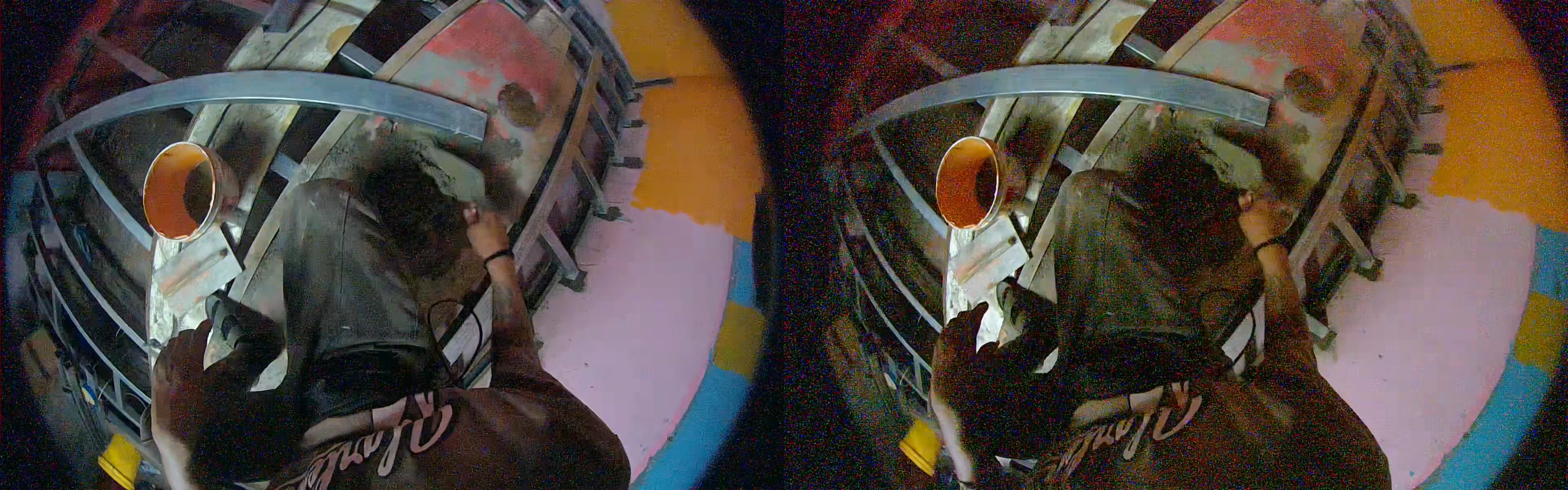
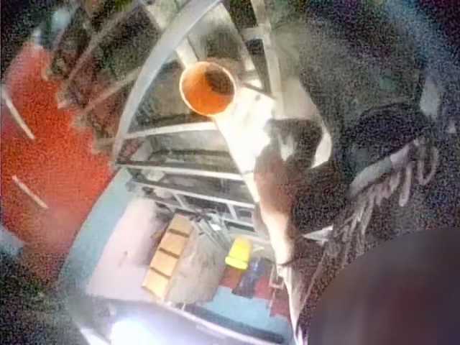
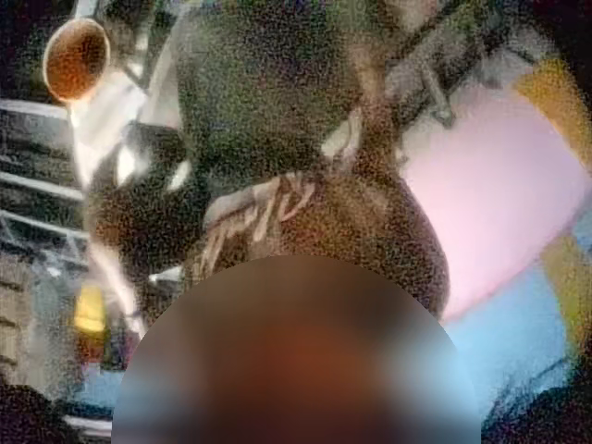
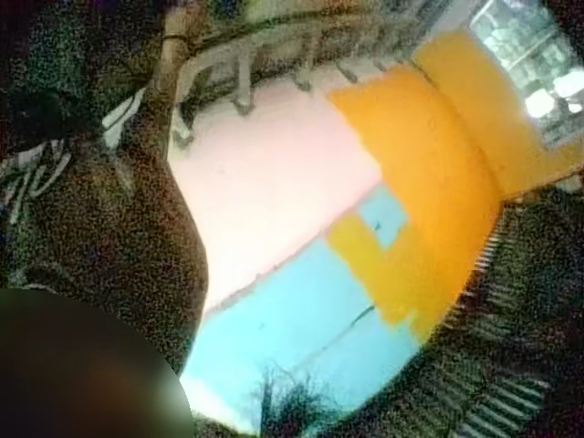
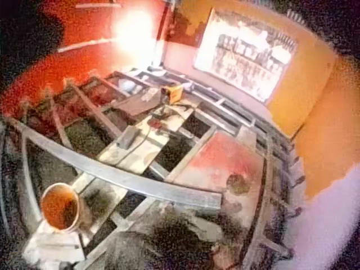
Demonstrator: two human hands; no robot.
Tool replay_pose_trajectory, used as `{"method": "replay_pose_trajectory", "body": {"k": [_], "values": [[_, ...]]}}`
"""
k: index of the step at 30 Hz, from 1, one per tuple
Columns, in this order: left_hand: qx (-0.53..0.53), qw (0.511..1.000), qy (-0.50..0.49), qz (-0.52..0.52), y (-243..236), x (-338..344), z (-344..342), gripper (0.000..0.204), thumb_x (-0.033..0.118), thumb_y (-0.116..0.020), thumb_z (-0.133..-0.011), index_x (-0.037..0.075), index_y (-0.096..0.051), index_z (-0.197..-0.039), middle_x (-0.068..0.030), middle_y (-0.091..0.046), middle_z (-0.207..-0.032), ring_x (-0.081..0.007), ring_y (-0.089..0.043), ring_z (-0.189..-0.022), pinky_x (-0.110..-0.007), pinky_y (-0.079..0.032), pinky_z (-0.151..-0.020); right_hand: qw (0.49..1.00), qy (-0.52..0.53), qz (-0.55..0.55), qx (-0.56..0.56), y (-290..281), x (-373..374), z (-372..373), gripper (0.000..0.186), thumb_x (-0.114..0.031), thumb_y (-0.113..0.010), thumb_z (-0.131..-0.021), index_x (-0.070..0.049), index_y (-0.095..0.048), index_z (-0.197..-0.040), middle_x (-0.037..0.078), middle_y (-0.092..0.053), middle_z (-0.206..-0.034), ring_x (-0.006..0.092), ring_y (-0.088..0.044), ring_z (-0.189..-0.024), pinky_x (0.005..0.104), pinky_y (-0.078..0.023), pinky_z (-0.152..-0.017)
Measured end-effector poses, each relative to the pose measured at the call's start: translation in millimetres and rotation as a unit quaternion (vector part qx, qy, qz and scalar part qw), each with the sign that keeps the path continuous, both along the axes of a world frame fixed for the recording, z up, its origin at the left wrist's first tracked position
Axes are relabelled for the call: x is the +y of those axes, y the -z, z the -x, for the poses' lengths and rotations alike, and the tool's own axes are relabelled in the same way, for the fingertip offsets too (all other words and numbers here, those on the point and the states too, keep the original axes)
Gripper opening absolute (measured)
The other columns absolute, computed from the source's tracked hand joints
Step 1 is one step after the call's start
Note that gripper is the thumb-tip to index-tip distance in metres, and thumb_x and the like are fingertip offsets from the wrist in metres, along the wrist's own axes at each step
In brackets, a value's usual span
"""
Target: Applying and smoothing mortar onto a surface using a trowel.
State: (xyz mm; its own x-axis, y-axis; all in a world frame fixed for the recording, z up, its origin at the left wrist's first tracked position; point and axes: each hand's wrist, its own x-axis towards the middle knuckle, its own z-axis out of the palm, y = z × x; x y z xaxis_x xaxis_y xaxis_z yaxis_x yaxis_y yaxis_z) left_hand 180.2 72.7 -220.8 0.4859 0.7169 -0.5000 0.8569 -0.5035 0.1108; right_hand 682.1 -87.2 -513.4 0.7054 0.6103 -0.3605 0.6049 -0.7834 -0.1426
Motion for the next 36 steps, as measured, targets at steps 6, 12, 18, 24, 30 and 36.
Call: {"method": "replay_pose_trajectory", "body": {"k": [6,12,18,24,30,36], "values": [[0.013,1.000,0.006,0.006,0,-5,-5,0.059,0.007,-0.071,-0.086,0.008,-0.054,-0.142,-0.0137,-0.061,-0.134,-0.0335,-0.055,-0.125,-0.042,-0.045,-0.107,0.938,0.158,-0.036,0.307,32,-4,19,0.039,-0.042,-0.061,-0.100,-0.004,-0.070,-0.102,0.016,-0.068,-0.079,0.0346,-0.066,-0.075,0.0466,-0.054,-0.064],[-0.005,1.000,-0.024,-0.017,-2,0,11,0.060,0.008,-0.073,-0.085,0.008,-0.054,-0.142,-0.0136,-0.062,-0.135,-0.0336,-0.056,-0.124,-0.043,-0.045,-0.107,0.969,0.009,0.019,0.248,-6,-37,21,0.047,-0.049,-0.056,-0.102,-0.004,-0.068,-0.110,0.010,-0.066,-0.076,0.0288,-0.066,-0.076,0.0412,-0.054,-0.069],[-0.060,0.997,-0.042,-0.019,7,4,26,0.061,0.005,-0.074,-0.085,0.009,-0.054,-0.142,-0.0134,-0.064,-0.133,-0.0342,-0.062,-0.117,-0.041,-0.053,-0.096,0.815,0.297,-0.024,0.496,-1,-26,-1,0.048,-0.049,-0.051,-0.104,-0.006,-0.067,-0.114,0.012,-0.064,-0.082,0.0272,-0.066,-0.085,0.0418,-0.054,-0.074],[-0.055,0.993,-0.078,0.061,12,33,32,0.062,0.008,-0.074,-0.084,0.010,-0.053,-0.142,-0.0167,-0.062,-0.134,-0.0370,-0.060,-0.119,-0.045,-0.049,-0.100,0.968,-0.098,0.126,0.193,50,-96,12,0.040,-0.038,-0.048,-0.105,-0.007,-0.063,-0.125,0.020,-0.065,-0.110,0.0363,-0.065,-0.100,0.0519,-0.050,-0.088],[0.014,0.997,-0.051,0.047,15,38,45,0.063,0.015,-0.074,-0.086,0.009,-0.051,-0.144,-0.0139,-0.061,-0.137,-0.0344,-0.057,-0.126,-0.045,-0.046,-0.104,0.950,0.002,0.077,0.302,18,-202,66,0.040,-0.039,-0.049,-0.104,-0.006,-0.064,-0.121,0.021,-0.066,-0.109,0.0384,-0.066,-0.100,0.0529,-0.050,-0.089],[-0.037,0.998,0.042,0.010,15,17,25,0.060,0.016,-0.074,-0.087,0.007,-0.053,-0.142,-0.0160,-0.062,-0.134,-0.0353,-0.059,-0.122,-0.044,-0.048,-0.103,0.966,0.064,-0.019,0.250,84,-98,42,0.040,-0.039,-0.050,-0.104,-0.005,-0.066,-0.117,0.022,-0.068,-0.107,0.0406,-0.066,-0.100,0.0538,-0.050,-0.089]]}}
